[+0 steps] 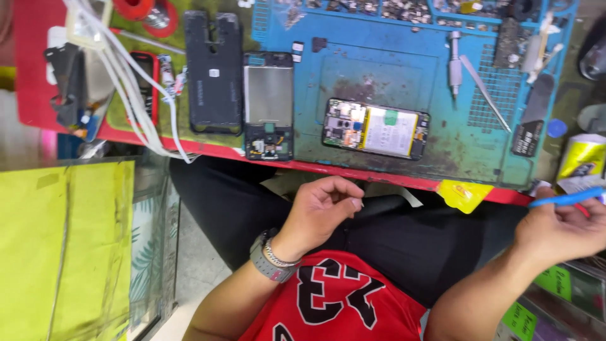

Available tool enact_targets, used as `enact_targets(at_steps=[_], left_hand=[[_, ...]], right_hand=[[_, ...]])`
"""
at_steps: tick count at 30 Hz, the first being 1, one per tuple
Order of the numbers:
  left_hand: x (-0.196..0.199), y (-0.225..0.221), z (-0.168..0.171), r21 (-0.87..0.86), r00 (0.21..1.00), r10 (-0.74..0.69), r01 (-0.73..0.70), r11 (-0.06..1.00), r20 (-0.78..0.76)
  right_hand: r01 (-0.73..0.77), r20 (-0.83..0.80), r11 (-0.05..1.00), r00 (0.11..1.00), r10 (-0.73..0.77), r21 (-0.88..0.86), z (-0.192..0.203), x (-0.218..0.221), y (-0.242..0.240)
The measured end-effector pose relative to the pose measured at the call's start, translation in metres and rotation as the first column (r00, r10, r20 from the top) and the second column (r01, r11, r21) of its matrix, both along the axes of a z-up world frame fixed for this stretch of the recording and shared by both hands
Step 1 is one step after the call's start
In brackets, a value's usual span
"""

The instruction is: The person handles a disassembled smartphone, manipulating internal components and a battery. They then use scissors to cut a small piece of white material and apply adhesive from a tube to the phone's internal parts.

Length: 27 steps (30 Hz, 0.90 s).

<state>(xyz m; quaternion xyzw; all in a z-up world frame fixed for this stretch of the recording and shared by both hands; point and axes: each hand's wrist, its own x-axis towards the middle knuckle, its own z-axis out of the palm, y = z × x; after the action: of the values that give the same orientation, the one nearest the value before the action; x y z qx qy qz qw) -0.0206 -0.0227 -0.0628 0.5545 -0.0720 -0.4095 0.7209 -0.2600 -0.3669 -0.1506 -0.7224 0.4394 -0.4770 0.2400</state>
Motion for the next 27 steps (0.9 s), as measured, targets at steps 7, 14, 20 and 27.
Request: enact_targets(at_steps=[7, 14, 20, 27], left_hand=[[0.002, 0.002, 0.010, -0.085, 0.998, 0.047, -0.043, 0.995, 0.040], [0.009, 0.013, 0.028, -0.087, 0.991, 0.088, -0.079, 0.993, 0.102], [0.006, 0.013, 0.044, -0.166, 0.961, 0.192, -0.160, 0.973, 0.199], [-0.008, 0.009, 0.056, -0.144, 0.937, 0.270, -0.242, 0.960, 0.223]], right_hand=[[0.229, -0.274, 0.972, 0.932, -0.237, -0.063, -0.034, -0.028, -0.011], [-0.424, 0.052, 0.799, 0.893, 0.446, 0.426, 0.062, 0.019, 0.128], [-0.785, 0.640, -0.063, 0.452, 0.622, 0.616, 0.041, 0.037, 0.205], [-0.854, 0.771, -0.161, 0.346, 0.535, 0.495, 0.052, 0.062, 0.233]])
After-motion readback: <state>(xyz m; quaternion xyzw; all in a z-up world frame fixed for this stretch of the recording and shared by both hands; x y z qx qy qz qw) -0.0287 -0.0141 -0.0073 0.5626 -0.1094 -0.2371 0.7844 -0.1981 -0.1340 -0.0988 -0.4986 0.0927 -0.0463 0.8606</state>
